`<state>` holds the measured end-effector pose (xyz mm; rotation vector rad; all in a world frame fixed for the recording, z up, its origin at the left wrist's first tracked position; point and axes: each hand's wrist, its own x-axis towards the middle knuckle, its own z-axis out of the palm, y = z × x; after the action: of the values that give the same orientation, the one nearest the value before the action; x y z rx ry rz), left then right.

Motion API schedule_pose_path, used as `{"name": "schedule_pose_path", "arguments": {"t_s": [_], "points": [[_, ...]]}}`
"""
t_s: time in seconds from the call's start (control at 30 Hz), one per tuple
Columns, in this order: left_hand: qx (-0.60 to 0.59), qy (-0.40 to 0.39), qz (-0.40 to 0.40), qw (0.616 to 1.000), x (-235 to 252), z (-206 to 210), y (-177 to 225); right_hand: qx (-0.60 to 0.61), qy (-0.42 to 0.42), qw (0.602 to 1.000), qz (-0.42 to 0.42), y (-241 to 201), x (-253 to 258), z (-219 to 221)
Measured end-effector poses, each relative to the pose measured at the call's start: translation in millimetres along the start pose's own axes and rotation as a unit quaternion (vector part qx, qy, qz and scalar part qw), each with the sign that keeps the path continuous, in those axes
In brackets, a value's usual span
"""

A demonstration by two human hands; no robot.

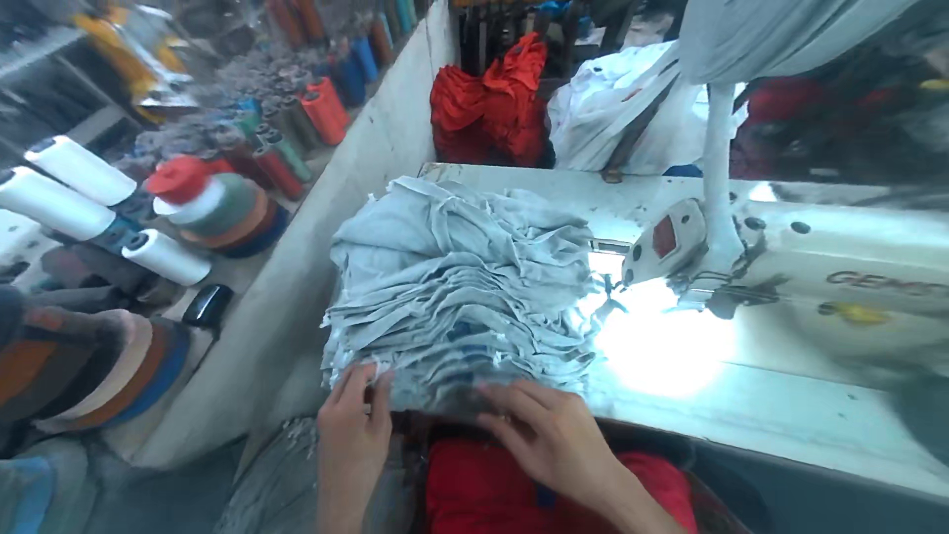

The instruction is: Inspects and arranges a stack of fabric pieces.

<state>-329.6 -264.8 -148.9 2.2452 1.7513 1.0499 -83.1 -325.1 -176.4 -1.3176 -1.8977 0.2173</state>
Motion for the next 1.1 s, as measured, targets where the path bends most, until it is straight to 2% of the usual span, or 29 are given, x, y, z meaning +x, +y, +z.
{"name": "schedule_pose_path", "arguments": {"t_s": [0.23,0.37,0.5,0.57,0.63,0.73,0.87,0.93,1.0,1.07,1.1], "points": [[-0.012,0.030,-0.009,0.999,-7,4,12,-0.090,-0.037,0.995,-0.024,-32,60,32],[0.013,0.031,0.002,0.999,-8,3,17,-0.067,-0.055,0.995,-0.043,-34,69,47],[-0.052,0.018,0.020,0.998,6,-7,28,0.018,-0.027,0.999,-0.033,-8,34,27],[-0.115,-0.006,0.056,0.992,27,-11,40,0.049,-0.015,0.999,-0.015,22,0,8],[-0.157,-0.044,0.104,0.981,58,-5,58,0.028,0.001,0.999,0.028,57,-39,-17],[-0.161,-0.121,0.158,0.967,118,25,101,-0.075,0.045,0.985,0.147,116,-100,-65],[-0.149,-0.257,0.130,0.946,210,96,177,-0.274,0.125,0.899,0.318,180,-165,-121],[-0.123,-0.272,0.129,0.946,257,142,213,-0.292,0.182,0.872,0.350,192,-170,-136],[-0.038,-0.266,0.140,0.953,296,185,249,-0.323,0.243,0.850,0.338,204,-172,-131],[0.022,-0.267,0.157,0.951,322,218,270,-0.334,0.262,0.840,0.337,208,-172,-126],[-0.001,-0.265,0.141,0.954,329,233,274,-0.324,0.262,0.843,0.341,206,-171,-127]]}}
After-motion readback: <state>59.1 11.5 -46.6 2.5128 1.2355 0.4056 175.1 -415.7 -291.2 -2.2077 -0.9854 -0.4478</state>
